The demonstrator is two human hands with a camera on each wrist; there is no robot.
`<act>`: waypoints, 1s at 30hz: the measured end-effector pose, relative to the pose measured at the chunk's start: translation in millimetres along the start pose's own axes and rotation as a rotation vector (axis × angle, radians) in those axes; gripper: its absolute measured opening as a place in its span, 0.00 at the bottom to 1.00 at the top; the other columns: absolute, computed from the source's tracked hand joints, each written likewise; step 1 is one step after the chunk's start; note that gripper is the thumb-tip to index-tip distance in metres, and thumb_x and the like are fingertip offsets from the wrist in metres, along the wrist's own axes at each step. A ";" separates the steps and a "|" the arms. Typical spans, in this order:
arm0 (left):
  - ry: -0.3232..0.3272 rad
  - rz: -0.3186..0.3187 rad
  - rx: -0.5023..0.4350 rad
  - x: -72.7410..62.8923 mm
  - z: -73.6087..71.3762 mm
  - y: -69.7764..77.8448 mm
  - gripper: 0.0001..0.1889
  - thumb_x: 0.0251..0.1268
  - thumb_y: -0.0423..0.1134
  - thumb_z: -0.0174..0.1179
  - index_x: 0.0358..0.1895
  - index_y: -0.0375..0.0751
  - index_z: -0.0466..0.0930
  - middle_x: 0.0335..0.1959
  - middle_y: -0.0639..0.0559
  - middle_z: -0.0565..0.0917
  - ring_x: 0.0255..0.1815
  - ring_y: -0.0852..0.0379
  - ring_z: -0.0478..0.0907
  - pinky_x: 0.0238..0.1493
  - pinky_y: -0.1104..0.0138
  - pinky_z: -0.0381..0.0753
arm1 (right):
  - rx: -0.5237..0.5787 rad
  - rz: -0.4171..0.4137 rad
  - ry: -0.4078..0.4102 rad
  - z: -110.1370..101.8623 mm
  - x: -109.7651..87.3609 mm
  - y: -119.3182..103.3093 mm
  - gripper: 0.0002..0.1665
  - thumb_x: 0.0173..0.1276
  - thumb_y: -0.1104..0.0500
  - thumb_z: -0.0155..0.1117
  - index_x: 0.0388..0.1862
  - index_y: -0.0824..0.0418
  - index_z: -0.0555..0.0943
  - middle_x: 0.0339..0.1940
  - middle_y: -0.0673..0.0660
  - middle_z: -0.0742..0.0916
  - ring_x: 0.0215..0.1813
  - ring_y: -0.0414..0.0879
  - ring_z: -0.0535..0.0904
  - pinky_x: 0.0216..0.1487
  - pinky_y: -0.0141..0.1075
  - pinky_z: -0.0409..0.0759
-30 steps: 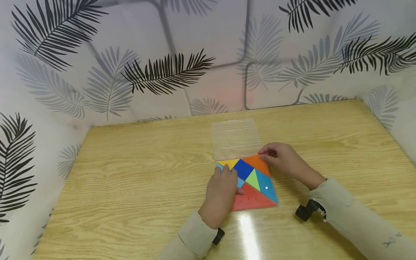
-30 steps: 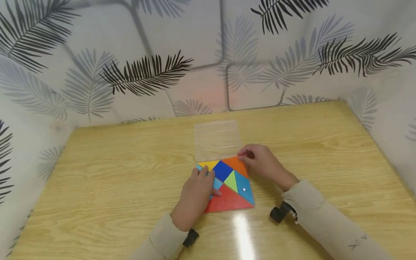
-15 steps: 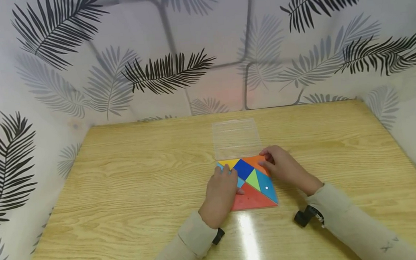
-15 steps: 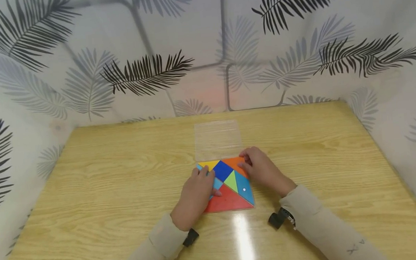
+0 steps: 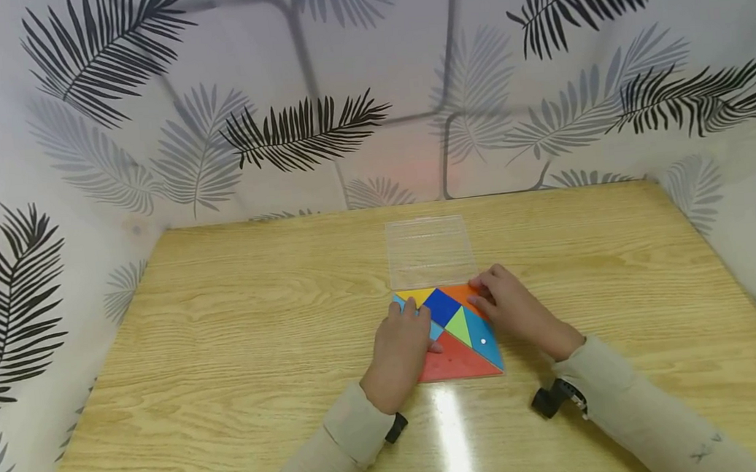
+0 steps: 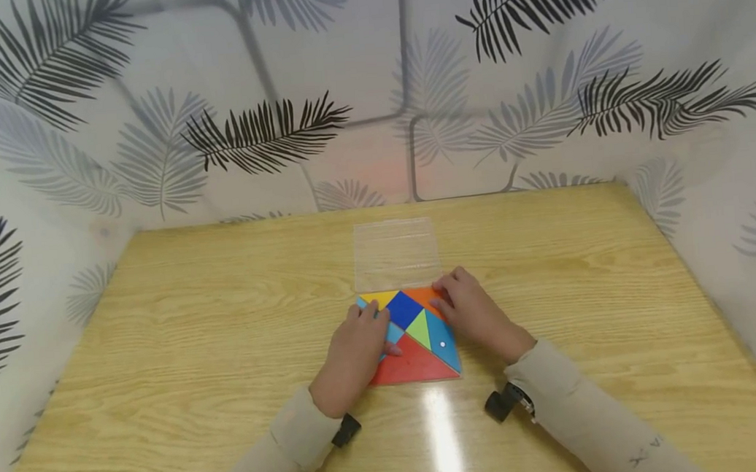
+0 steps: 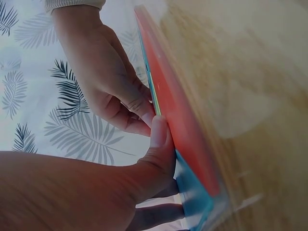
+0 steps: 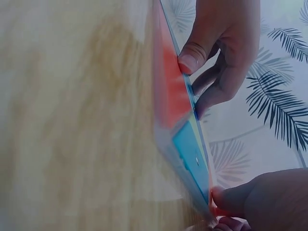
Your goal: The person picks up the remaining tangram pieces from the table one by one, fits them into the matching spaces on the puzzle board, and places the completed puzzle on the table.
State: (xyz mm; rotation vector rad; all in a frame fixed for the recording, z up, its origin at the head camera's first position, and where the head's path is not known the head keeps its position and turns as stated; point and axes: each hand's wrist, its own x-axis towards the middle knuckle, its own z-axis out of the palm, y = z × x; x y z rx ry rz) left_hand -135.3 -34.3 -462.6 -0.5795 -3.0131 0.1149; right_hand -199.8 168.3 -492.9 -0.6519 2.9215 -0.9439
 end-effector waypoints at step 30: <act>0.029 0.014 0.063 2.4 5.7 1.1 0.27 0.52 0.63 0.57 0.44 0.44 0.78 0.37 0.49 0.76 0.35 0.55 0.69 0.28 0.71 0.76 | -0.772 -0.434 0.029 24.5 -33.6 -50.5 0.16 0.63 0.69 0.57 0.49 0.73 0.78 0.45 0.64 0.80 0.41 0.55 0.73 0.45 0.40 0.75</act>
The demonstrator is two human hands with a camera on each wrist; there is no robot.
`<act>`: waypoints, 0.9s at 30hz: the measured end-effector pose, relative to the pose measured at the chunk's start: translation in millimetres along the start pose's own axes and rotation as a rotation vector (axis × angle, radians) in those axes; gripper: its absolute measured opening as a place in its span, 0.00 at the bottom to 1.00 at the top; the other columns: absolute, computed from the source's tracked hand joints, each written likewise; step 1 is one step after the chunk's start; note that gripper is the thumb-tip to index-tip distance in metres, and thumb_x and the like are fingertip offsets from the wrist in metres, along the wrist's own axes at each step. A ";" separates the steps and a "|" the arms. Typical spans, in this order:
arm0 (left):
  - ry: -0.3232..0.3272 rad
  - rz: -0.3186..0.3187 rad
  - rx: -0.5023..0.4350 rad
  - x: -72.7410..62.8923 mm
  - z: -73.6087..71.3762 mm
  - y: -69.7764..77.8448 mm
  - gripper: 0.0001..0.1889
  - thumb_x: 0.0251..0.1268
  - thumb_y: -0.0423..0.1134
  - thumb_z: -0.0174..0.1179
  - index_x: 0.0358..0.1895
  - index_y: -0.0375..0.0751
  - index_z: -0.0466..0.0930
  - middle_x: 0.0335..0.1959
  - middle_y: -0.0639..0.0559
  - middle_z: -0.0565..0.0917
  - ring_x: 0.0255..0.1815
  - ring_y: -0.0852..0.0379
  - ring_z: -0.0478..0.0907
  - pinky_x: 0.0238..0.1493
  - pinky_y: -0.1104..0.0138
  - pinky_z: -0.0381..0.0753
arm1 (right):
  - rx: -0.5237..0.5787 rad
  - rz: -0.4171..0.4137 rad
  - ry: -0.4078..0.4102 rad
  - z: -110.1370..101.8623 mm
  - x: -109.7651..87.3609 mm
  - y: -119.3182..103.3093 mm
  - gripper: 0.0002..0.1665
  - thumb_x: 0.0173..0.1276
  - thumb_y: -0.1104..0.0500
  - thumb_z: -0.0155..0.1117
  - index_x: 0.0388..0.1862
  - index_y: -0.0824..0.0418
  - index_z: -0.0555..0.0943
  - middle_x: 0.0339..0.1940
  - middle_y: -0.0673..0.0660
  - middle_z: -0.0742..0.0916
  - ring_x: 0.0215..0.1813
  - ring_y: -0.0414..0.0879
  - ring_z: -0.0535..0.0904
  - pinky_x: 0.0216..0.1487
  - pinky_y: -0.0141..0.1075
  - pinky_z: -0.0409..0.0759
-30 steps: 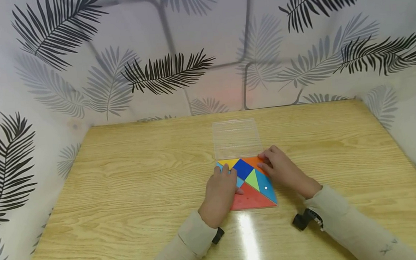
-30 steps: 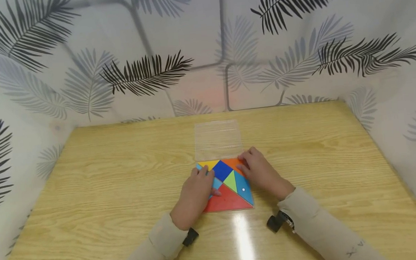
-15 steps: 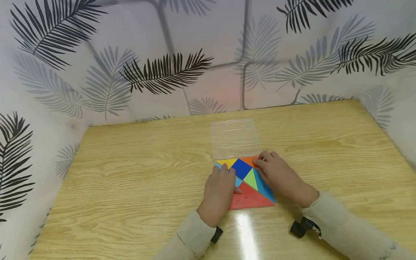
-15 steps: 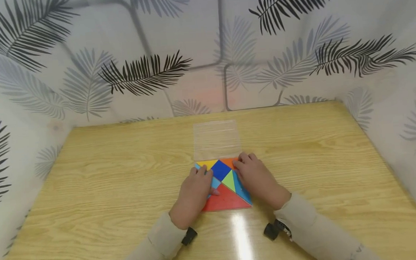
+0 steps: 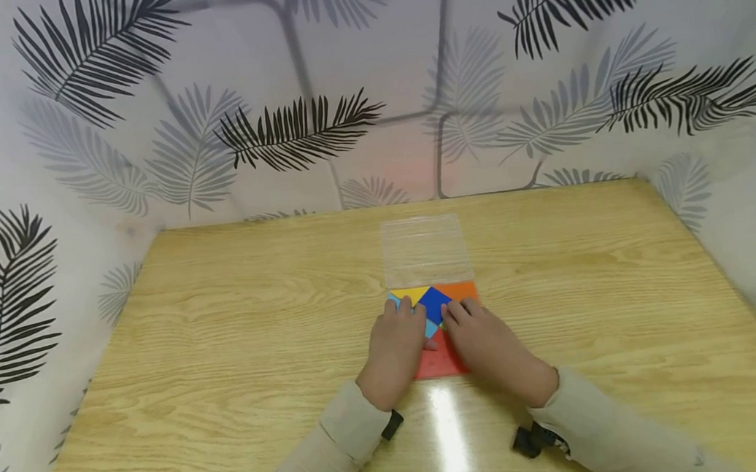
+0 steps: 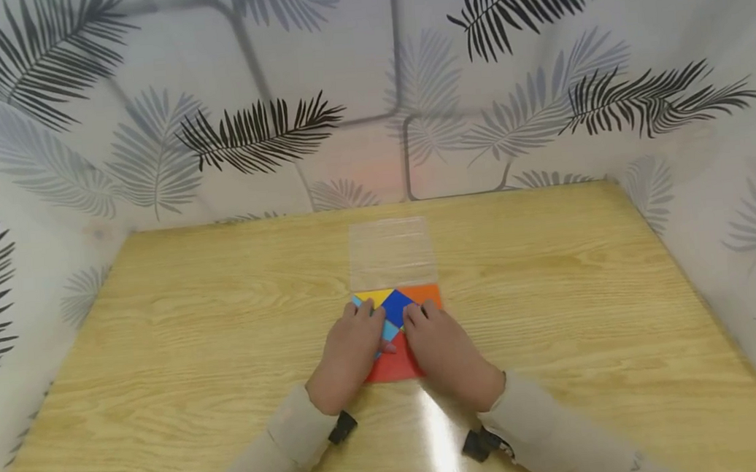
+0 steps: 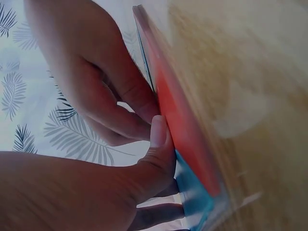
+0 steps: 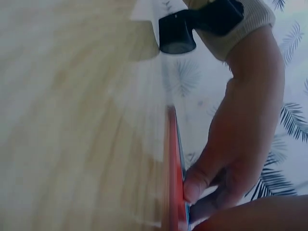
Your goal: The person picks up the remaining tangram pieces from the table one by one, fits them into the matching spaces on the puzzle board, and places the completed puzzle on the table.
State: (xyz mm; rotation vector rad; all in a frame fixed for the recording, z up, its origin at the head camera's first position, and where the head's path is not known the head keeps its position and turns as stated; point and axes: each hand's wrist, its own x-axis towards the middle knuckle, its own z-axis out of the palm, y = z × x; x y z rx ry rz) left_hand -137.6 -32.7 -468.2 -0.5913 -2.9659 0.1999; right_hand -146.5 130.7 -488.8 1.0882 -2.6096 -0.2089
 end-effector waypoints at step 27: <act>-0.041 0.086 -0.076 -5.9 -1.2 -4.9 0.28 0.54 0.54 0.62 0.54 0.39 0.73 0.47 0.50 0.77 0.39 0.55 0.73 0.34 0.71 0.79 | 0.270 0.075 0.012 -5.6 -13.6 -11.9 0.31 0.68 0.45 0.55 0.61 0.65 0.73 0.58 0.60 0.78 0.59 0.56 0.72 0.59 0.47 0.69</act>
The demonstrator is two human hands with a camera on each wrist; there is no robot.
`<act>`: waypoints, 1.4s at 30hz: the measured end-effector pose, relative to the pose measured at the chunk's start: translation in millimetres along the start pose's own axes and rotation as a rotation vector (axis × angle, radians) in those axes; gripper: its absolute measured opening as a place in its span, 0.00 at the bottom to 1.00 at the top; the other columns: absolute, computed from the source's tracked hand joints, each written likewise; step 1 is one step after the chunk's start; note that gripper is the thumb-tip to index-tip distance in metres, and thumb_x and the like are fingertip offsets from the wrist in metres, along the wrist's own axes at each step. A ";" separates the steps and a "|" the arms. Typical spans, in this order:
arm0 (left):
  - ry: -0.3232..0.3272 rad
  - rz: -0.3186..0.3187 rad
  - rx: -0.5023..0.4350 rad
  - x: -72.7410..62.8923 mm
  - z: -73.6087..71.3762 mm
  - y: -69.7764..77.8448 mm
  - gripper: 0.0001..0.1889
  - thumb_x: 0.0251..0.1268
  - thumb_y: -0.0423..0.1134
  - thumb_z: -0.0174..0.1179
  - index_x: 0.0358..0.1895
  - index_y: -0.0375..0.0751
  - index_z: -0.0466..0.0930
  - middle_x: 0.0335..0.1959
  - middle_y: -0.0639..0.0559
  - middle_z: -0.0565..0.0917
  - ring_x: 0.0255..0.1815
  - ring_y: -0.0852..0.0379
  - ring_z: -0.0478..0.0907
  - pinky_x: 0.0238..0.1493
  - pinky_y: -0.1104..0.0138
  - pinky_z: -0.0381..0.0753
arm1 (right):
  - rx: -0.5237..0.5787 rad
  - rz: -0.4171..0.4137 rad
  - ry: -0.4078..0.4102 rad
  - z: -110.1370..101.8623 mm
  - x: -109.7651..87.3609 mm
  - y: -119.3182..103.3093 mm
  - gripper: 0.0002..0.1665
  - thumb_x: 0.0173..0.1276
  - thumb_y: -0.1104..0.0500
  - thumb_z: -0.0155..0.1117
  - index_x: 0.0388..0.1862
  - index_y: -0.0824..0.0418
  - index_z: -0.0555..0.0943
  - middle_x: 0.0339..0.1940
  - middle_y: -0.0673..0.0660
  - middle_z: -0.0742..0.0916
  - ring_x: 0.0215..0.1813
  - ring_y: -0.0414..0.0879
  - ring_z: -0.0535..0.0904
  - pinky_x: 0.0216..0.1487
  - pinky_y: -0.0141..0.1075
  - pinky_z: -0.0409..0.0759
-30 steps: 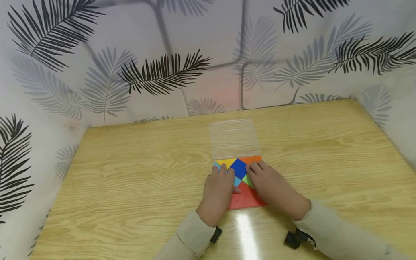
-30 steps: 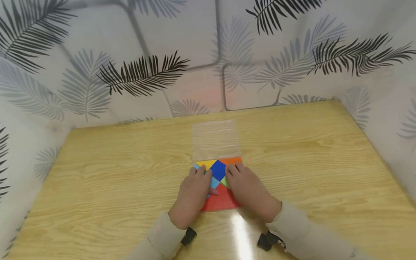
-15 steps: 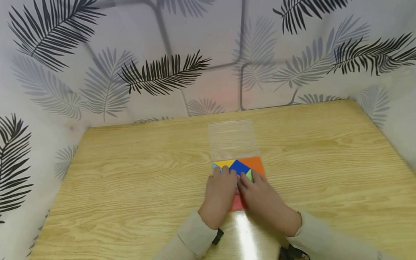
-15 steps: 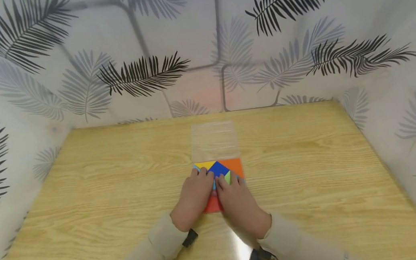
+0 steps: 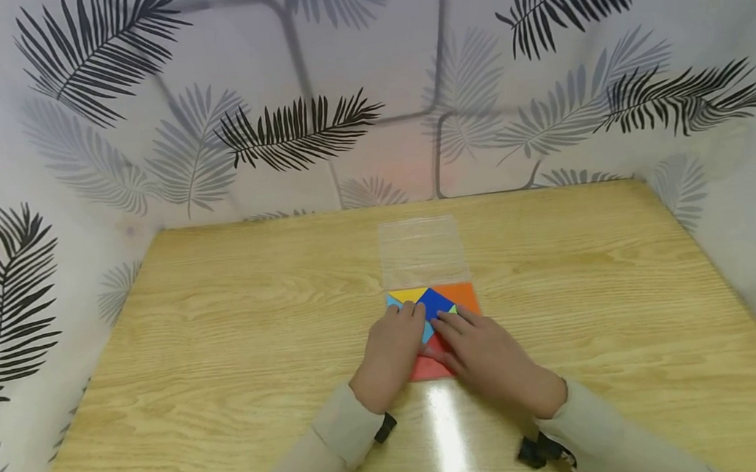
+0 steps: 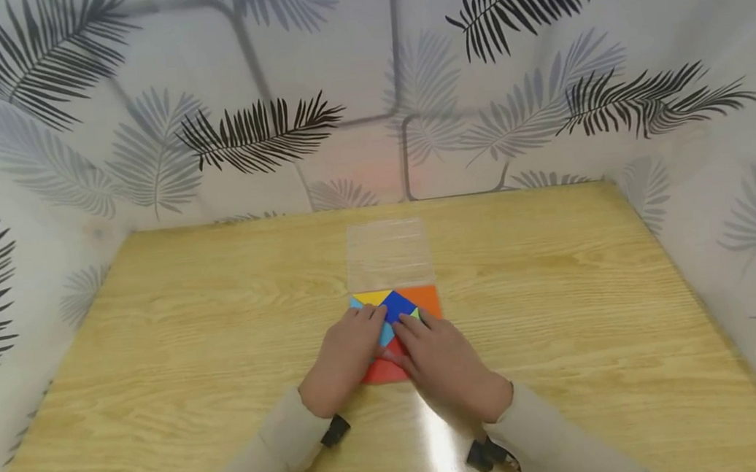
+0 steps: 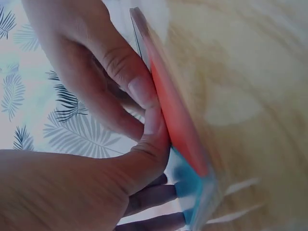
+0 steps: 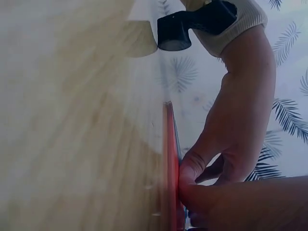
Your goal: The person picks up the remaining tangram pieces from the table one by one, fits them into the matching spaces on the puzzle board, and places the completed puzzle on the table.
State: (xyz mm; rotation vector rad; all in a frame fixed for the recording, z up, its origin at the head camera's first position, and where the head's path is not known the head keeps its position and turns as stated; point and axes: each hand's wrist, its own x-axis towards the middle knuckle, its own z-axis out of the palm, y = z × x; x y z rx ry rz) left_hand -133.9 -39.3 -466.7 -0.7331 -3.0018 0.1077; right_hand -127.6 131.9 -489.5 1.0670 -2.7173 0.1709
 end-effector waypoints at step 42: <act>0.001 0.024 0.081 -3.6 -5.0 7.9 0.18 0.60 0.49 0.60 0.47 0.41 0.81 0.38 0.50 0.76 0.34 0.57 0.70 0.26 0.73 0.77 | 0.198 0.066 0.018 -0.8 -1.8 -3.5 0.28 0.61 0.50 0.65 0.54 0.67 0.76 0.57 0.67 0.77 0.60 0.68 0.69 0.52 0.51 0.74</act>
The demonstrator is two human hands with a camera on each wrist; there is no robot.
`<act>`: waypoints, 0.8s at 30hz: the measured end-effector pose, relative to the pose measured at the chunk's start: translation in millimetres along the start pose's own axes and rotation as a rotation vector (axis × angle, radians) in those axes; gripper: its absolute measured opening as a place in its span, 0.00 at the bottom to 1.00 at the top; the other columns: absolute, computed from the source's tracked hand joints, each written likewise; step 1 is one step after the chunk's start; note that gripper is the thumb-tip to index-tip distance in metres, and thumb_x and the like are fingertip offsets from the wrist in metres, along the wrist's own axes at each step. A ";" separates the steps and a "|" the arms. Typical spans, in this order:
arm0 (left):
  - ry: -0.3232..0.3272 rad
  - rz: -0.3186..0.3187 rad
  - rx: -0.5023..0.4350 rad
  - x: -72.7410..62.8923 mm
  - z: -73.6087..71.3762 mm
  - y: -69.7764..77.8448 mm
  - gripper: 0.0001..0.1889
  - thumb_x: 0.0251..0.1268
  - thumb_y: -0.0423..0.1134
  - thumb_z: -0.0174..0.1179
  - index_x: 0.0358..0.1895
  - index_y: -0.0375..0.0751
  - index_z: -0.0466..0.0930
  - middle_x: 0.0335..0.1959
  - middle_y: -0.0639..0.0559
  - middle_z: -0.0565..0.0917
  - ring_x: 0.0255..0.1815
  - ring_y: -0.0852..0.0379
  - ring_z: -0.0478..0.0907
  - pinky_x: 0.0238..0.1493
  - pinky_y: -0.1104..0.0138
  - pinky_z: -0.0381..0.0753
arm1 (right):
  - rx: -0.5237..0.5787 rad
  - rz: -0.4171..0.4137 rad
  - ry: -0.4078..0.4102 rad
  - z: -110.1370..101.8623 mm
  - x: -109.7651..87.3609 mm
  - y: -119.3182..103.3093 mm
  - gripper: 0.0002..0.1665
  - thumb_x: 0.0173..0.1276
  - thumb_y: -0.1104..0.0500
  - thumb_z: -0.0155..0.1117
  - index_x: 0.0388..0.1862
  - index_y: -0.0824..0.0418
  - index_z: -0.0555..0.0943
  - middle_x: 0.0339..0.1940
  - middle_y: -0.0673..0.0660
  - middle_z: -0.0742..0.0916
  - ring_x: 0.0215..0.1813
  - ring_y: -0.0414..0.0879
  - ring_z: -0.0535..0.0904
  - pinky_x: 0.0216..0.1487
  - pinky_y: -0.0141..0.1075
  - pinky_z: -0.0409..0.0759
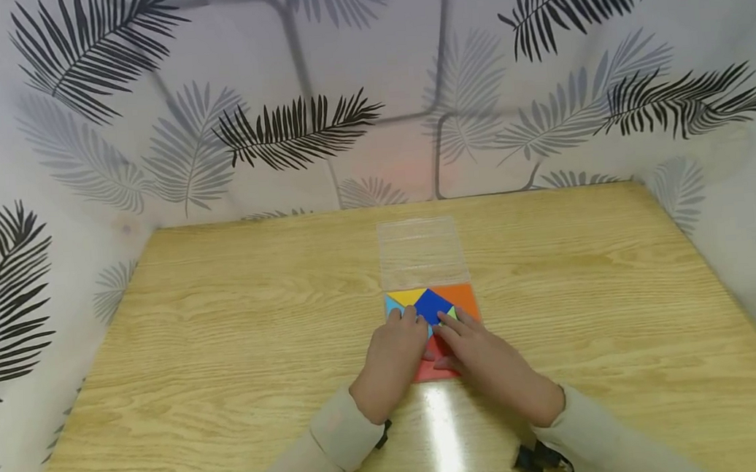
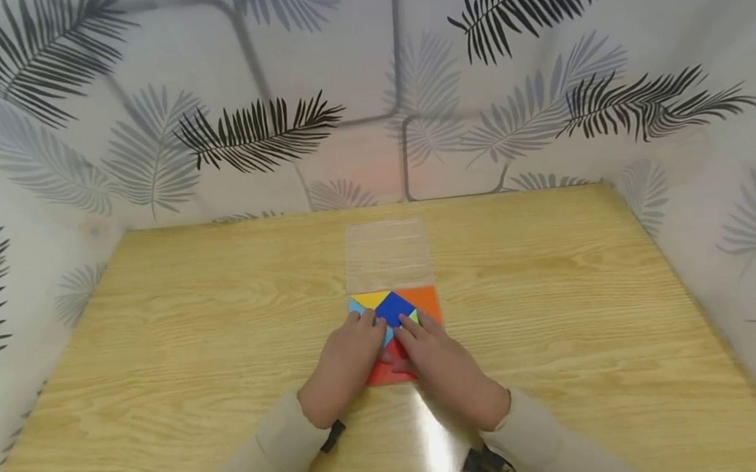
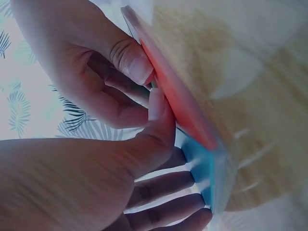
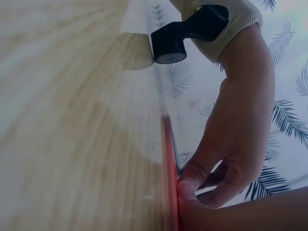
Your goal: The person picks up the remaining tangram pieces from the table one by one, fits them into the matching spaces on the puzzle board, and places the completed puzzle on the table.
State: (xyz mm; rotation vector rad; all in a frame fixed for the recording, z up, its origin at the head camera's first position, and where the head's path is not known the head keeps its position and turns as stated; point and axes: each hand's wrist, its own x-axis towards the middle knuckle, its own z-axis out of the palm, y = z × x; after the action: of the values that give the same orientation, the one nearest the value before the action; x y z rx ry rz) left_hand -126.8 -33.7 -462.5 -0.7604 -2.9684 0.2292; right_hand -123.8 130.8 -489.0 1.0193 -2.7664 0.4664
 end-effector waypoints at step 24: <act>-0.112 0.102 -0.225 -4.6 -8.0 -17.2 0.33 0.40 0.59 0.66 0.47 0.38 0.78 0.56 0.42 0.77 0.49 0.51 0.75 0.48 0.68 0.76 | -0.017 0.032 0.015 2.6 -1.9 -0.7 0.22 0.57 0.48 0.67 0.41 0.62 0.76 0.55 0.64 0.79 0.60 0.63 0.71 0.55 0.47 0.73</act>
State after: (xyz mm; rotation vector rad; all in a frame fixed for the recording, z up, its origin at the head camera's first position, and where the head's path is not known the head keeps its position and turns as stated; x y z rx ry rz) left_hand -130.0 -49.8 -451.9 -0.9541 -3.1004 -0.0607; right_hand -122.0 130.5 -491.7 0.9646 -2.7723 0.4519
